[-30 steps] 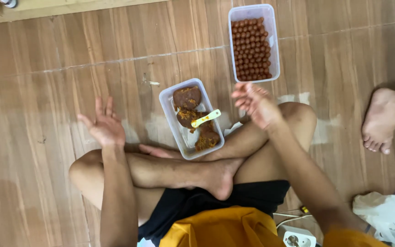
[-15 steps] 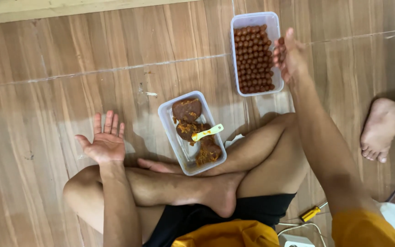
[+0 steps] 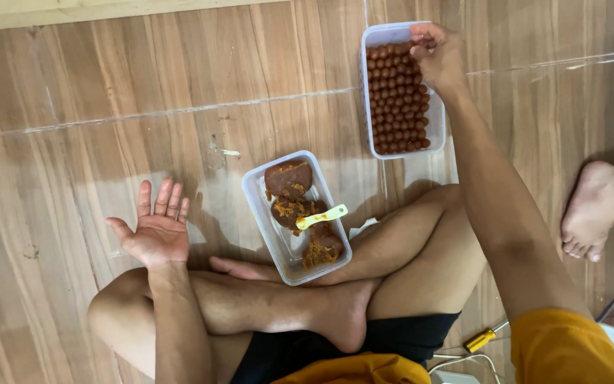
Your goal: The person rolls small pieces of brown paste or dough into small round balls by hand.
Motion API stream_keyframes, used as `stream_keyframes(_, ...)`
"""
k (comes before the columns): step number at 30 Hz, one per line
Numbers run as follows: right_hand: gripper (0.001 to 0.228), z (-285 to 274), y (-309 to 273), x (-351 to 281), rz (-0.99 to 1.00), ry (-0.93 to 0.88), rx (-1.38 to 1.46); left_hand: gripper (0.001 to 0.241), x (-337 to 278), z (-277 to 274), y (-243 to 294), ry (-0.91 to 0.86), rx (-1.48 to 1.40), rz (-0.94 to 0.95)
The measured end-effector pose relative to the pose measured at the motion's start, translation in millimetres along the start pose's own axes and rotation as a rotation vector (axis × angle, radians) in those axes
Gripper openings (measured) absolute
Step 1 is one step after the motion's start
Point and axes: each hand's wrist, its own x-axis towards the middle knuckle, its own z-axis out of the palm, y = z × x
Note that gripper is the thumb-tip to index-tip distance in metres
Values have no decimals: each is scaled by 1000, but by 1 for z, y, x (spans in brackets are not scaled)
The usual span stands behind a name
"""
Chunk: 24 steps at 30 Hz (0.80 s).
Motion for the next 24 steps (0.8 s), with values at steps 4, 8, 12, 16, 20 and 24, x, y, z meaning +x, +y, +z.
stream_keyframes(4, 36, 1, 3, 3, -78, -19, -175, 99, 0, 1, 0, 5, 4, -11)
stream_keyframes(8, 45, -1, -33, -4, 33, -17, -205, 97, 0, 4, 0, -4, 4, -19)
stream_keyframes(12, 36, 1, -46, -11, -22, -54, -240, 96, -1, 7, -1, 1, -4, -15)
stream_keyframes(16, 36, 2, -68, -24, -64, -40, -86, 94, -1, 9, -1, 8, -8, -14)
stream_keyframes(20, 26, 17, -104, -59, -179, -51, 83, 94, 1, 2, -4, 8, -25, -13)
stream_keyframes(24, 21, 40, -163, -121, -174, -212, 118, 95, 6, -7, -8, -16, -46, -1)
